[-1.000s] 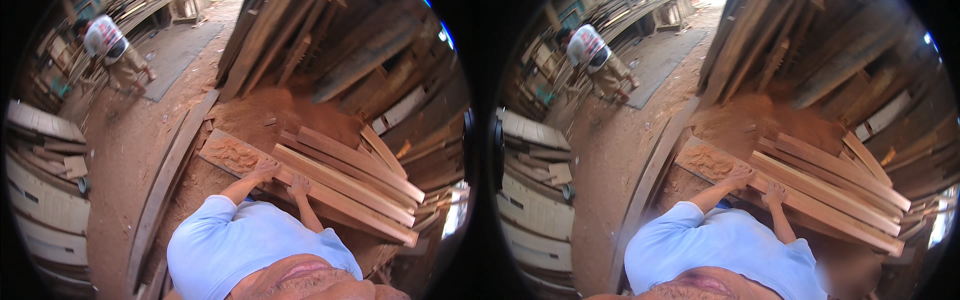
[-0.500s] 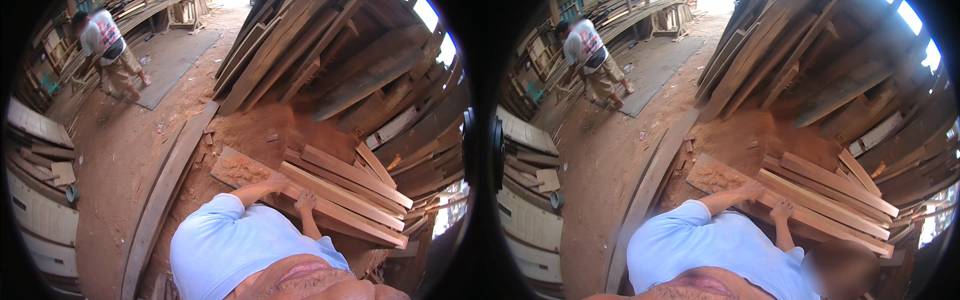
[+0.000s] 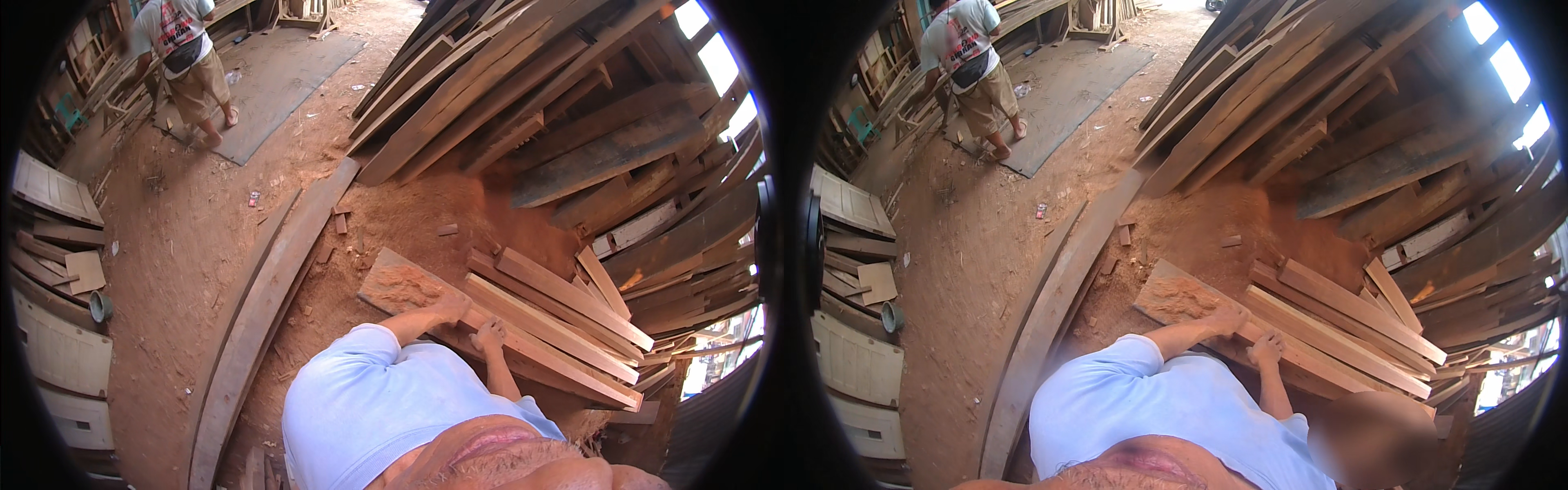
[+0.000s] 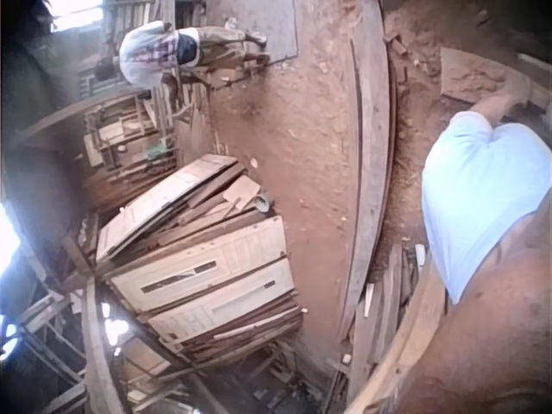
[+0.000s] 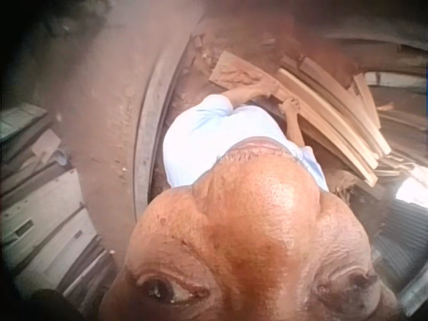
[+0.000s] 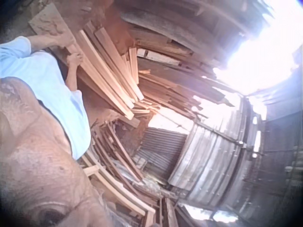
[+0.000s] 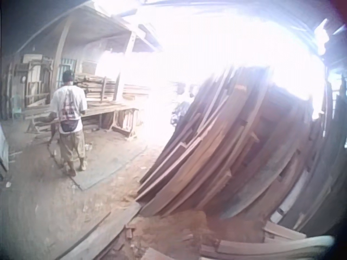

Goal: The person selects a wooden plank from a stack, measures it with a tape measure, and then uses a circular saw to cut the plank. The person handles the wood and saw throughout the process.

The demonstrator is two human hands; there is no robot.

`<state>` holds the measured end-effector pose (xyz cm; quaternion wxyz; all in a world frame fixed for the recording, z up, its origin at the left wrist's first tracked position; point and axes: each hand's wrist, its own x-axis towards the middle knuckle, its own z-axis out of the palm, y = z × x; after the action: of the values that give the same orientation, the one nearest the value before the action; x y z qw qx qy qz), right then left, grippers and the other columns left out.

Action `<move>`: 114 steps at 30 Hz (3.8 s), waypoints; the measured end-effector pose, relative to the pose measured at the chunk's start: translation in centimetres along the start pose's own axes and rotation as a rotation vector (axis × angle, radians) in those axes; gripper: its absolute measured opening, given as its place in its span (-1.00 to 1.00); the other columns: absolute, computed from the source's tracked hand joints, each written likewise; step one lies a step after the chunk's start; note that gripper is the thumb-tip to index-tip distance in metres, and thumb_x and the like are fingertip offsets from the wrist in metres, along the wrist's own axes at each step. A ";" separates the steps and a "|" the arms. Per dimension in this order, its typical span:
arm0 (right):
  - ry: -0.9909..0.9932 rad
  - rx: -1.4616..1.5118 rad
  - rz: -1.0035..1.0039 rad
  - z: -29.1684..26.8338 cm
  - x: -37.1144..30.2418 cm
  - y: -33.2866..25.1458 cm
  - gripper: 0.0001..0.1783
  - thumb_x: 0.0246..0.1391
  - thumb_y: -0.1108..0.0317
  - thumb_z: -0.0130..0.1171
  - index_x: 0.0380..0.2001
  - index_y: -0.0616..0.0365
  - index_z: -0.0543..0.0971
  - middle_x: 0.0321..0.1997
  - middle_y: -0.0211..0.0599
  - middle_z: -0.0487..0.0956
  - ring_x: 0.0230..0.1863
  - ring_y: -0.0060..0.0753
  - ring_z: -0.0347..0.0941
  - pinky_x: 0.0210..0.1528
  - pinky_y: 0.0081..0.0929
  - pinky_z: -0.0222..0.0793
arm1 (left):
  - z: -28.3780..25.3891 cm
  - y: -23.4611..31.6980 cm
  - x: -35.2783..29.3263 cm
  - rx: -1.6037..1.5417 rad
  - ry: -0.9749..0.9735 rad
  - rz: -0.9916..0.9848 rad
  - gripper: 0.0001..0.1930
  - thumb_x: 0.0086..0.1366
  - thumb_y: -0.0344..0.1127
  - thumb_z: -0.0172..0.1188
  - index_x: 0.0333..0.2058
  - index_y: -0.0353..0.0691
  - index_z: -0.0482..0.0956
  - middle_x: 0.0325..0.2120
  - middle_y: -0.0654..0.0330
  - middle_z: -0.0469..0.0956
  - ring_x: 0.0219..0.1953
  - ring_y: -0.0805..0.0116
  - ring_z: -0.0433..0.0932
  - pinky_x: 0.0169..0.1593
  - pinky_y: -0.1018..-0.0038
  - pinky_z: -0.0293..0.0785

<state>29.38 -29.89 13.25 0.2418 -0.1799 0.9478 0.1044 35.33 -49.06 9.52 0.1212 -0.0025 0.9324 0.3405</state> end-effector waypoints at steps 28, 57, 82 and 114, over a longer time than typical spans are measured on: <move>0.001 0.088 -0.021 0.4 -1.5 -1.3 0.22 0.06 0.03 0.38 0.53 0.35 -0.14 0.61 0.38 -0.15 0.54 0.60 -0.10 0.57 0.07 -0.03 | -2.0 1.1 -1.2 -0.007 -0.074 -0.069 -0.41 0.05 -0.35 0.46 0.09 -0.30 0.53 0.12 -0.17 0.57 0.14 -0.13 0.61 0.11 0.08 0.59; 0.027 0.070 0.016 0.0 -0.4 -3.4 0.26 0.02 0.01 0.41 0.47 0.55 -0.12 0.56 0.54 -0.14 0.47 0.71 -0.01 0.51 0.13 0.09 | 1.1 -1.5 1.1 -0.023 -0.037 -0.054 -0.27 -0.04 -0.31 0.52 0.15 -0.15 0.41 0.12 -0.23 0.50 0.15 -0.28 0.55 0.12 -0.07 0.49; 0.293 0.403 -0.172 3.3 -4.0 3.6 -0.17 0.12 0.10 0.30 0.39 0.24 0.33 0.54 0.29 0.10 0.51 0.44 0.03 0.53 0.08 0.05 | 2.6 -0.1 0.6 0.061 0.102 -0.113 -0.14 -0.12 -0.34 0.57 0.21 -0.10 0.36 0.14 -0.14 0.50 0.19 -0.18 0.53 0.16 -0.01 0.47; 0.015 1.019 0.802 37.0 -19.6 38.6 -0.45 0.01 0.07 0.29 -0.15 0.40 0.69 -0.03 0.28 0.66 0.00 0.21 0.64 0.04 -0.09 0.57 | 8.7 14.7 6.7 0.628 0.121 0.036 -0.35 -0.07 -0.26 0.35 0.06 -0.23 0.40 0.07 -0.07 0.48 0.16 -0.15 0.42 0.25 0.03 0.34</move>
<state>45.91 21.67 -4.62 0.2322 0.3248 0.8738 -0.2777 29.50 -31.71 10.89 0.0545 0.0313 0.9973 0.0375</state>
